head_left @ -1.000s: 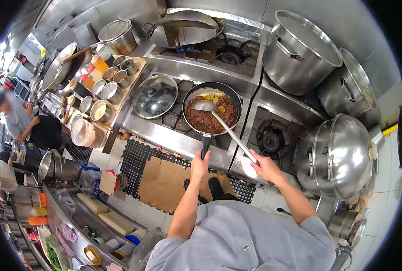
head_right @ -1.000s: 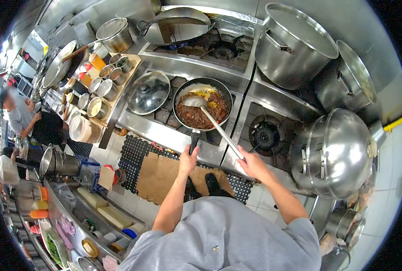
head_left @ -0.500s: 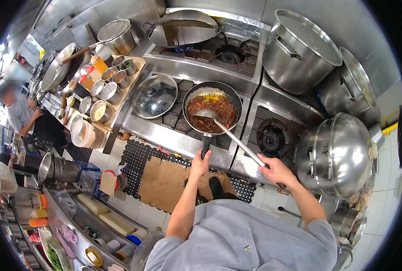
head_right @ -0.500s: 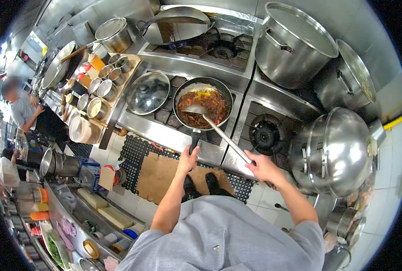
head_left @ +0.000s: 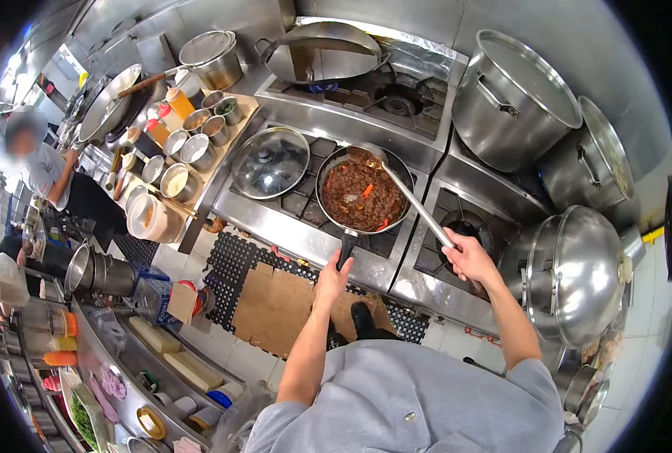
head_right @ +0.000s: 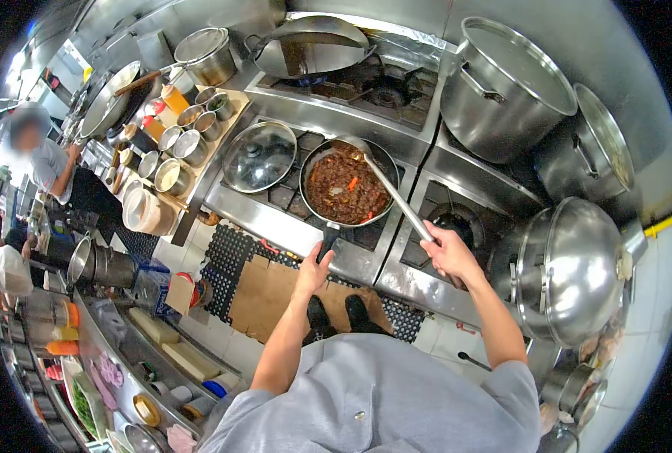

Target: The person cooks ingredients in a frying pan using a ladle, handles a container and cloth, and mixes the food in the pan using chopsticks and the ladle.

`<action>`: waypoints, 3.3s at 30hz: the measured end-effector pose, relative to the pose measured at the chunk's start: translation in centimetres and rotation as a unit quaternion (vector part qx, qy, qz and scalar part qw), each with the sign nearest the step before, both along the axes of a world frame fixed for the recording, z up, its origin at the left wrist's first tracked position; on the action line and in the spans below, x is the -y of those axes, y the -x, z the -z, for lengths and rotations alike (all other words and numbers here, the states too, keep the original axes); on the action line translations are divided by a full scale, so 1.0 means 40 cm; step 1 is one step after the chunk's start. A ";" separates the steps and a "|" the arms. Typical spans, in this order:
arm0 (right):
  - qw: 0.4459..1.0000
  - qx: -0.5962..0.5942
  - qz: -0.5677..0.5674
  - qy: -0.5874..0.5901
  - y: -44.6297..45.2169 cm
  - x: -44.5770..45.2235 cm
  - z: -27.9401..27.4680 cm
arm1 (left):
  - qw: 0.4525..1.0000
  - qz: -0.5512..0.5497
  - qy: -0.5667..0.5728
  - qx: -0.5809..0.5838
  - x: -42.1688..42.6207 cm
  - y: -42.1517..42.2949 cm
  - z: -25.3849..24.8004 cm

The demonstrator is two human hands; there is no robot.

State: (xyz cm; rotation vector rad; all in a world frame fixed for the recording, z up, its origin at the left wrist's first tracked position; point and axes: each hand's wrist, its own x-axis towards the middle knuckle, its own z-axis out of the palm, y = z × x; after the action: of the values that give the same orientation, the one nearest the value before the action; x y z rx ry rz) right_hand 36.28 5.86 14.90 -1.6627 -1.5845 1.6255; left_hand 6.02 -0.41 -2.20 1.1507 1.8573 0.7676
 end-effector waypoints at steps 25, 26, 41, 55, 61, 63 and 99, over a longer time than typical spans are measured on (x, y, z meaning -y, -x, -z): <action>0.891 0.262 -0.253 -0.271 -0.126 -0.006 -0.156 | 0.997 -0.024 0.054 0.048 0.000 0.000 0.004; 0.885 0.258 -0.253 -0.294 -0.114 -0.034 -0.132 | 0.997 -0.020 0.055 0.049 -0.001 -0.006 0.001; 0.963 0.109 -0.015 -0.247 -0.054 0.219 0.206 | 1.000 -0.026 -0.014 -0.007 0.013 0.003 0.014; 0.994 0.064 0.027 -0.079 0.025 0.209 0.062 | 0.998 -0.031 0.031 0.050 0.005 -0.008 -0.001; 0.984 0.098 -0.007 -0.152 0.051 0.040 0.130 | 0.994 -0.036 0.078 0.069 -0.001 -0.005 -0.055; 0.974 0.115 -0.038 -0.192 0.041 0.052 0.185 | 0.997 -0.026 0.020 0.068 -0.003 -0.004 0.001; 0.987 0.123 -0.082 -0.067 -0.037 0.109 -0.051 | 0.994 -0.033 0.063 0.077 -0.006 -0.005 -0.046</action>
State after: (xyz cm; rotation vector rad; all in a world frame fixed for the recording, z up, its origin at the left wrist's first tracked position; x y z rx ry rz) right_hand 37.74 1.51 16.93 -1.7555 -1.9515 1.3939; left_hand 6.23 -0.19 -0.36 0.9282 1.7944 0.7433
